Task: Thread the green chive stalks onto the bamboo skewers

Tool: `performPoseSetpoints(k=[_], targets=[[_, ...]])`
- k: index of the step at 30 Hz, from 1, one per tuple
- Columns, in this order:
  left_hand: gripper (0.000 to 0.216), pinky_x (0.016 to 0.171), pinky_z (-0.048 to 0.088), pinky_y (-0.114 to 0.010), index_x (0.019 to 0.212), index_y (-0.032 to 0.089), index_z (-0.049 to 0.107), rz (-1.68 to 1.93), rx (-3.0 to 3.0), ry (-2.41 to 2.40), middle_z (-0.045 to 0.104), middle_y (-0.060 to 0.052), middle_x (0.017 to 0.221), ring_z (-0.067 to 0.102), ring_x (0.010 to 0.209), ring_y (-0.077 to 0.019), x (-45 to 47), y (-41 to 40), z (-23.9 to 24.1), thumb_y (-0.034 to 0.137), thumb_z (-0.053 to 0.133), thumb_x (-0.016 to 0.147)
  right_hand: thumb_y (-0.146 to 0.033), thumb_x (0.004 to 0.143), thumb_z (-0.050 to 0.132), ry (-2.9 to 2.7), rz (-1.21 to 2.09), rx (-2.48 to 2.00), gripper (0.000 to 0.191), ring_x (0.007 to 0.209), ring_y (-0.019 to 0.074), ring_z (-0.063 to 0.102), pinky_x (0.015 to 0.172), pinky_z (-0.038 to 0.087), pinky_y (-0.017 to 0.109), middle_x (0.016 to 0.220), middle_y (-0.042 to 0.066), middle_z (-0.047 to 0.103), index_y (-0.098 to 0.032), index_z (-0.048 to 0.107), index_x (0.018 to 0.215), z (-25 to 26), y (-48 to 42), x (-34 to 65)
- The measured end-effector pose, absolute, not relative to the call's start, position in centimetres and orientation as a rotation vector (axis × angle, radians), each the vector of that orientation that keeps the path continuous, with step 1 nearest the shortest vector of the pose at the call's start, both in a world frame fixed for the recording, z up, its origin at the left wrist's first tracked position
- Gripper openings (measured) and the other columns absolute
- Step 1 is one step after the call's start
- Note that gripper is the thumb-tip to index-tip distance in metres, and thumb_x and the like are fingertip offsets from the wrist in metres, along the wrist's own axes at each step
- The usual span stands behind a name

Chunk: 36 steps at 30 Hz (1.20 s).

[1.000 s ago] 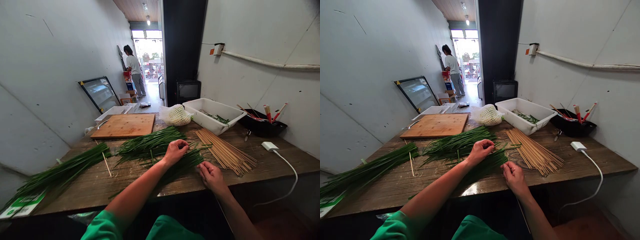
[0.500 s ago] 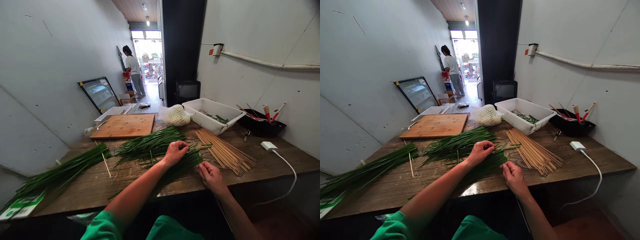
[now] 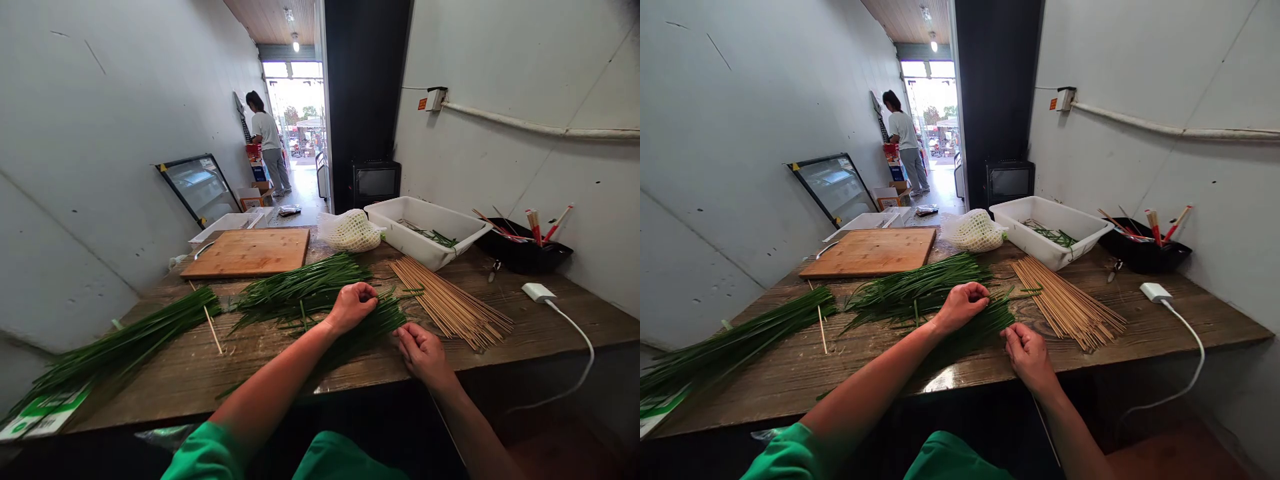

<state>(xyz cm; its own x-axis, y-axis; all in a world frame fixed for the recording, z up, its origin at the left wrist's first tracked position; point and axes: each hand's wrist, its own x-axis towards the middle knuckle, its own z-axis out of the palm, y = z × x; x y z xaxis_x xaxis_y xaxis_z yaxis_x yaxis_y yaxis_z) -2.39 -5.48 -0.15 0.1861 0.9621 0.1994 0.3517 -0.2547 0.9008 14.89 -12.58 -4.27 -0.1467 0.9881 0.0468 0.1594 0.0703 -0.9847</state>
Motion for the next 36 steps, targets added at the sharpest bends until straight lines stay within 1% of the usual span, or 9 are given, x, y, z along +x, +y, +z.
performPoseSetpoints(k=[5, 9, 12, 15, 17, 19, 22, 28, 36], targets=[[0.016, 0.054, 0.040, -0.019, 0.081, 0.012, 0.067, 1.059, 1.734, 1.240, 0.065, -0.001, 0.067, 0.054, 0.057, -0.0088, -2.51, -5.39, -0.28, 0.023, 0.057, 0.075, -0.050, 0.083, 0.049, -1.442, 1.135, -1.215, 0.035, 0.034, 0.0053, 0.028, 0.034, 0.021, 0.019, 0.043, -0.007, 0.039, -0.016, 0.055, 0.075, -4.27, -12.56, 14.85], [0.020, 0.055, 0.042, -0.019, 0.087, 0.012, 0.069, 1.090, 1.699, 1.189, 0.069, -0.003, 0.073, 0.056, 0.060, -0.0096, -2.51, -5.41, -0.38, 0.024, 0.058, 0.075, -0.053, 0.080, 0.051, -1.426, 1.123, -1.219, 0.037, 0.034, 0.0055, 0.030, 0.034, 0.021, 0.019, 0.043, -0.006, 0.041, -0.016, 0.056, 0.073, -4.28, -12.51, 14.83], [0.023, 0.054, 0.042, -0.020, 0.093, 0.013, 0.070, 1.086, 1.715, 1.169, 0.070, -0.003, 0.073, 0.056, 0.058, -0.0096, -2.48, -5.60, -0.24, 0.025, 0.058, 0.076, -0.052, 0.081, 0.050, -1.434, 1.143, -1.216, 0.037, 0.034, 0.0052, 0.030, 0.034, 0.021, 0.019, 0.044, -0.006, 0.041, -0.016, 0.056, 0.074, -4.28, -12.54, 14.86], [0.024, 0.054, 0.042, -0.020, 0.093, 0.014, 0.071, 1.075, 1.749, 1.211, 0.070, -0.002, 0.070, 0.057, 0.057, -0.0103, -2.47, -5.81, -0.03, 0.025, 0.058, 0.077, -0.052, 0.083, 0.048, -1.451, 1.157, -1.215, 0.037, 0.034, 0.0048, 0.028, 0.034, 0.020, 0.019, 0.044, -0.007, 0.039, -0.017, 0.055, 0.075, -4.33, -12.55, 14.87], [0.023, 0.059, 0.046, -0.021, 0.092, 0.015, 0.072, 1.086, 1.768, 1.219, 0.072, -0.002, 0.075, 0.061, 0.062, -0.0118, -2.48, -5.87, 0.04, 0.024, 0.058, 0.077, -0.052, 0.083, 0.048, -1.446, 1.157, -1.218, 0.036, 0.034, 0.0051, 0.028, 0.034, 0.020, 0.019, 0.043, -0.007, 0.039, -0.017, 0.055, 0.077, -4.36, -12.54, 14.85], [0.021, 0.068, 0.049, -0.023, 0.091, 0.017, 0.072, 1.103, 1.786, 1.196, 0.073, -0.003, 0.083, 0.064, 0.072, -0.0139, -2.48, -5.85, 0.03, 0.023, 0.058, 0.077, -0.052, 0.082, 0.049, -1.431, 1.152, -1.216, 0.037, 0.034, 0.0055, 0.028, 0.033, 0.020, 0.019, 0.043, -0.007, 0.040, -0.017, 0.056, 0.076, -4.35, -12.52, 14.81], [0.021, 0.076, 0.050, -0.025, 0.091, 0.018, 0.073, 1.104, 1.801, 1.189, 0.073, -0.003, 0.089, 0.066, 0.080, -0.0159, -2.47, -5.79, -0.01, 0.023, 0.058, 0.077, -0.053, 0.081, 0.050, -1.430, 1.136, -1.213, 0.037, 0.035, 0.0057, 0.029, 0.034, 0.021, 0.019, 0.044, -0.006, 0.040, -0.017, 0.055, 0.073, -4.24, -12.53, 14.76], [0.022, 0.076, 0.051, -0.026, 0.093, 0.016, 0.072, 1.093, 1.808, 1.238, 0.073, -0.004, 0.087, 0.067, 0.078, -0.0167, -2.45, -5.86, 0.15, 0.023, 0.058, 0.077, -0.052, 0.082, 0.050, -1.434, 1.183, -1.199, 0.036, 0.037, 0.0053, 0.028, 0.036, 0.021, 0.019, 0.045, -0.007, 0.038, -0.017, 0.051, 0.074, -4.20, -12.57, 14.81], [0.022, 0.084, 0.050, -0.027, 0.094, 0.018, 0.072, 1.082, 1.808, 1.196, 0.072, -0.004, 0.095, 0.067, 0.087, -0.0171, -2.53, -5.79, -0.01, 0.023, 0.058, 0.078, -0.054, 0.081, 0.050, -1.411, 1.197, -1.200, 0.038, 0.034, 0.0053, 0.028, 0.033, 0.021, 0.019, 0.043, -0.007, 0.038, -0.017, 0.055, 0.076, -4.27, -12.56, 14.83]])
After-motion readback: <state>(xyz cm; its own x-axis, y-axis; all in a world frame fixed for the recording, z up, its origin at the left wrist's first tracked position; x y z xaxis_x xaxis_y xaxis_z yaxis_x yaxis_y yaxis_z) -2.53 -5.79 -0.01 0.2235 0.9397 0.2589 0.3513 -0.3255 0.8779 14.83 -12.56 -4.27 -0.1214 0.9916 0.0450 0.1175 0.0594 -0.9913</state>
